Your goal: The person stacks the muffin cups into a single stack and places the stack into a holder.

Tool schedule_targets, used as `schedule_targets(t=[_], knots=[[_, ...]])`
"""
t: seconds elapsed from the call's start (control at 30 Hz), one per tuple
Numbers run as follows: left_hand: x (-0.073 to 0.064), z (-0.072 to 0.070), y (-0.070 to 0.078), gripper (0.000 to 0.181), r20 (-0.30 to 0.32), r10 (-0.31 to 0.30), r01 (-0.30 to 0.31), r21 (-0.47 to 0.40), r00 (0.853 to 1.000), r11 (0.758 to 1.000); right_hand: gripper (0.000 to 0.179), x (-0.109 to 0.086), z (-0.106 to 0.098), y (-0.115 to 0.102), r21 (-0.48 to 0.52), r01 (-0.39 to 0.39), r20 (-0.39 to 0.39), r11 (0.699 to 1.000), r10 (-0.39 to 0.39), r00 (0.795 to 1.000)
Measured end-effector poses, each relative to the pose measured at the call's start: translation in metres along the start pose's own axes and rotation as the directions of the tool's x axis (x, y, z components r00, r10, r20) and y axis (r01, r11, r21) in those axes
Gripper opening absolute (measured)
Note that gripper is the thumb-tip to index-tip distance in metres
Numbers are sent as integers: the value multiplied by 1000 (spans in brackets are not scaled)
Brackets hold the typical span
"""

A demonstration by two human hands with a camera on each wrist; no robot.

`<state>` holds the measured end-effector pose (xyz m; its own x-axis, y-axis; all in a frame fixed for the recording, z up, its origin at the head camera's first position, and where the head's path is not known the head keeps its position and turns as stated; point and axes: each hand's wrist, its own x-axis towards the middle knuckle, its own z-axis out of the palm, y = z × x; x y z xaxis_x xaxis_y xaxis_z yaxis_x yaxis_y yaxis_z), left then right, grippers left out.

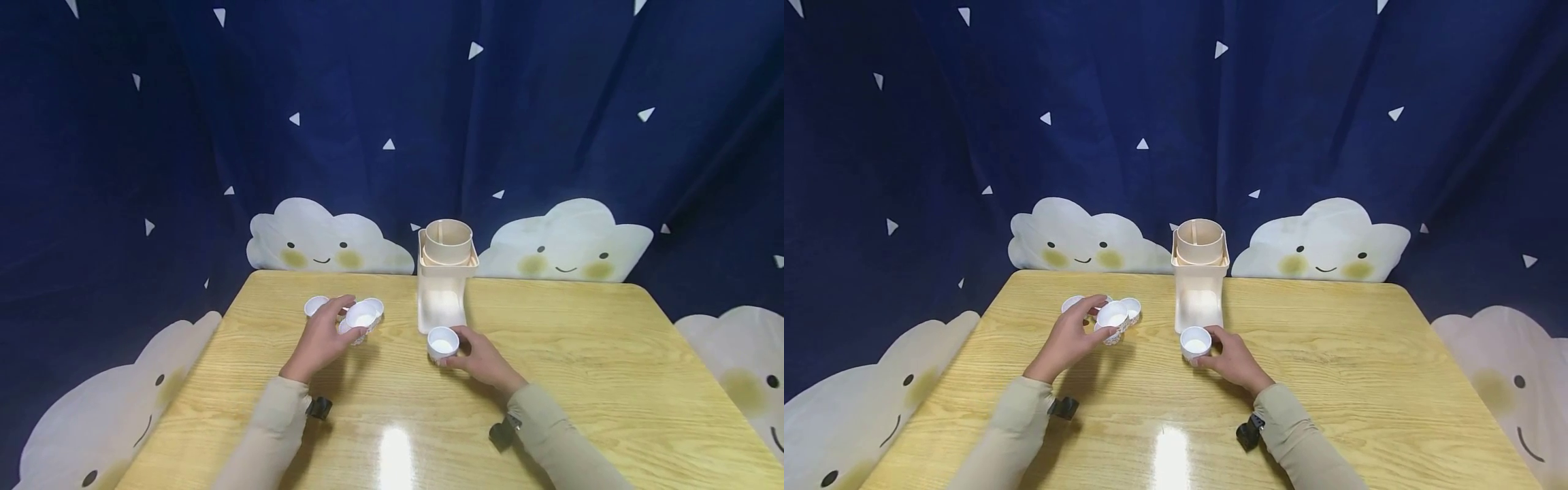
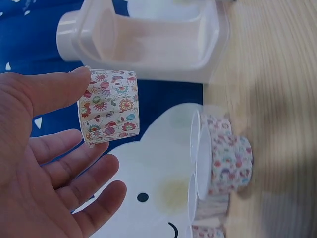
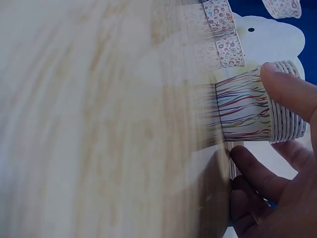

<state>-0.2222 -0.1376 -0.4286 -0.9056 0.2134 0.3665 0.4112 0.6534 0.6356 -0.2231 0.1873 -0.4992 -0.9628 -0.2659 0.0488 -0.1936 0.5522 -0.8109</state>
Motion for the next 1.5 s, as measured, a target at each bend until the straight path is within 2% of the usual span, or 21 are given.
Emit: schedule_targets(t=[0.2, 0.5, 0.73, 0.9, 1.1, 1.3, 1.4, 1.5], knots=[[3, 9, 10, 57, 14, 43, -44, 13, 999, 999, 63, 0, 0, 2, 5, -11, 3, 1000, 11, 1000], [7, 27, 23, 58, 85, 55, -58, 38, 995, 998, 64, -1, -1, 2, 2, -5, 8, 1000, 5, 1000], [13, 35, 30, 59, 104, 88, -91, 28, 991, 995, 65, -1, -1, -2, 2, -10, 6, 1000, 10, 1000], [16, 40, 37, 59, 124, 116, -117, -1, 985, 993, 66, 0, -1, -2, -8, -12, 3, 1000, 12, 1000], [22, 49, 45, 59, 170, 107, -106, -17, 979, 994, 66, 0, -2, -3, -17, 7, -2, 1000, -7, 1000], [28, 60, 52, 58, 219, 128, -127, -18, 967, 992, 64, -1, -2, -3, -19, 15, -3, 1000, -15, 1000], [30, 65, 55, 59, 234, 136, -136, -14, 963, 991, 64, -2, -1, -4, 8, -8, -3, 1000, 8, 1000], [32, 69, 58, 59, 248, 139, -144, 3, 959, 990, 64, -2, -1, -4, -12, 5, -3, 1000, -5, 1000]])
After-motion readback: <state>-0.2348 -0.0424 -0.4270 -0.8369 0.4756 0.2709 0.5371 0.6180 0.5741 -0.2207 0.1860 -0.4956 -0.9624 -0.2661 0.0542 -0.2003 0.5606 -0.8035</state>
